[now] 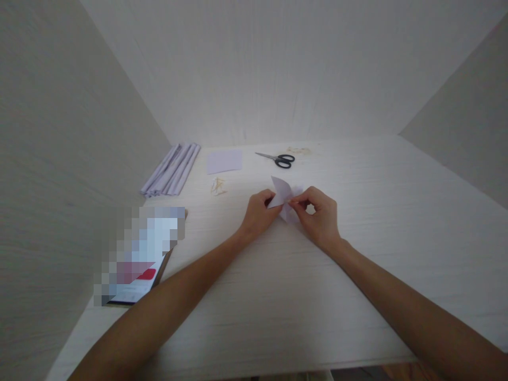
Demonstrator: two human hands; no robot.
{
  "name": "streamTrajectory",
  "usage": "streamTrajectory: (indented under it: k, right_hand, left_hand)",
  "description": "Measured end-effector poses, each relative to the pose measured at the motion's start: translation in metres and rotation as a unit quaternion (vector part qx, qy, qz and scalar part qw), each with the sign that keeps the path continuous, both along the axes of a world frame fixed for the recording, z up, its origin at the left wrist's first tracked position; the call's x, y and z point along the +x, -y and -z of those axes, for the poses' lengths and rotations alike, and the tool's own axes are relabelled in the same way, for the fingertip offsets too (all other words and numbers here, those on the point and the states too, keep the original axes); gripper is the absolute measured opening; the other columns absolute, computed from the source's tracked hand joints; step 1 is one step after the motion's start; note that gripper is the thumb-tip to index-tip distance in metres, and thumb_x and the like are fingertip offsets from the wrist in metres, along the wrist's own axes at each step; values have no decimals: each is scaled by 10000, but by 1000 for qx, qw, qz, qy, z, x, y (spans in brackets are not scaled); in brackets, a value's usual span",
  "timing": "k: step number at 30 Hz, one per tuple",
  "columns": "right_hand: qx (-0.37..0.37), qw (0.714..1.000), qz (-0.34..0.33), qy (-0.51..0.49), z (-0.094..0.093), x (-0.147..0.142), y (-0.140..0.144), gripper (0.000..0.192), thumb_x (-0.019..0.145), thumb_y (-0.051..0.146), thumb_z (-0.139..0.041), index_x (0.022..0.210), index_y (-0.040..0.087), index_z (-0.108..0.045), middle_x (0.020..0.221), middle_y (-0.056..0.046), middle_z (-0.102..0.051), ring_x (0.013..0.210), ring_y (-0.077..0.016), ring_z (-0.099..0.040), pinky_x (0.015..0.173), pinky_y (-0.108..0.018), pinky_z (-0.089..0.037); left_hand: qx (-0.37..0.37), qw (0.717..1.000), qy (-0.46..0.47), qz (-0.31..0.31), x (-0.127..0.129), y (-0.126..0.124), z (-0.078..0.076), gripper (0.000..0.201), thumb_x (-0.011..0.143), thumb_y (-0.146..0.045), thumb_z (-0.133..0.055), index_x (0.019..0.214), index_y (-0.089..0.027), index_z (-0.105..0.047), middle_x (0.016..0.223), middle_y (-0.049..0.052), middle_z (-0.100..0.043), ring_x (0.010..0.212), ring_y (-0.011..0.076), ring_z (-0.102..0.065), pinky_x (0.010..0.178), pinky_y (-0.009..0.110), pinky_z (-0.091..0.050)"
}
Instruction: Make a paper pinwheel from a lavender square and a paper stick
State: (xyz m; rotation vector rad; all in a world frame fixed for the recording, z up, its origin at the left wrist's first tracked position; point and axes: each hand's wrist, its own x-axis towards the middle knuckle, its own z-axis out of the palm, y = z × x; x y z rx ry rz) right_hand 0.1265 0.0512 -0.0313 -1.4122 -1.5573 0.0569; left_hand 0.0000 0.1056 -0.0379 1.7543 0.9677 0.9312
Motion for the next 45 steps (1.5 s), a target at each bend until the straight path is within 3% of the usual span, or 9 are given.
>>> streamTrajectory:
  k: [6,11,18,24,32,39,45]
  right_hand:
    - [10,999,-30,-33,3,1,-1,135,689,180,-591,561,180,-548,564,10,-549,537,-109,-507,508,-241,-419]
    - [-10,992,-74,-105,5,1,-2,67,731,199,-551,712,174,-611,703,-22,-617,615,-120,-568,560,-251,-471]
    - [-46,996,-6,-70,2,1,0,164,708,282,-584,600,161,-561,558,0,-564,508,-106,-502,498,-241,-416]
    - [-35,995,-47,-86,7,3,-4,72,731,213,-545,689,170,-585,667,-14,-594,610,-123,-548,561,-251,-448]
    - [-80,995,10,-65,3,2,-2,202,718,304,-566,582,156,-562,527,3,-549,482,-101,-475,452,-224,-369]
    - [-55,996,-28,-71,6,3,-4,92,728,234,-544,707,168,-604,680,-19,-618,588,-119,-540,531,-241,-428]
    - [-73,995,9,-68,5,2,-3,196,717,312,-564,599,156,-583,536,1,-559,481,-102,-473,452,-225,-370]
  left_hand:
    - [1,1000,6,-13,-1,-2,3,95,640,-192,-516,657,-115,-569,615,-20,-521,610,100,-471,577,222,-385]
    - [-5,1000,12,-25,-2,-3,3,129,650,-218,-517,685,-111,-579,635,-11,-541,614,103,-482,584,228,-393]
    - [-18,999,8,-26,-2,-2,1,119,646,-216,-520,675,-114,-575,630,-12,-541,615,106,-488,564,223,-383]
    - [-27,999,9,-36,-3,-3,-1,110,637,-212,-528,668,-118,-576,638,-14,-546,616,105,-487,561,223,-385]
    - [-11,1000,5,-15,-2,-2,2,139,652,-207,-513,709,-110,-594,661,0,-560,636,108,-493,585,226,-390]
    - [-11,1000,8,-20,-3,-4,2,139,648,-202,-514,697,-98,-592,638,-1,-547,610,107,-484,592,234,-391]
    - [-7,1000,7,-5,-2,-3,2,125,652,-204,-509,684,-112,-587,634,-8,-540,617,107,-483,597,232,-398]
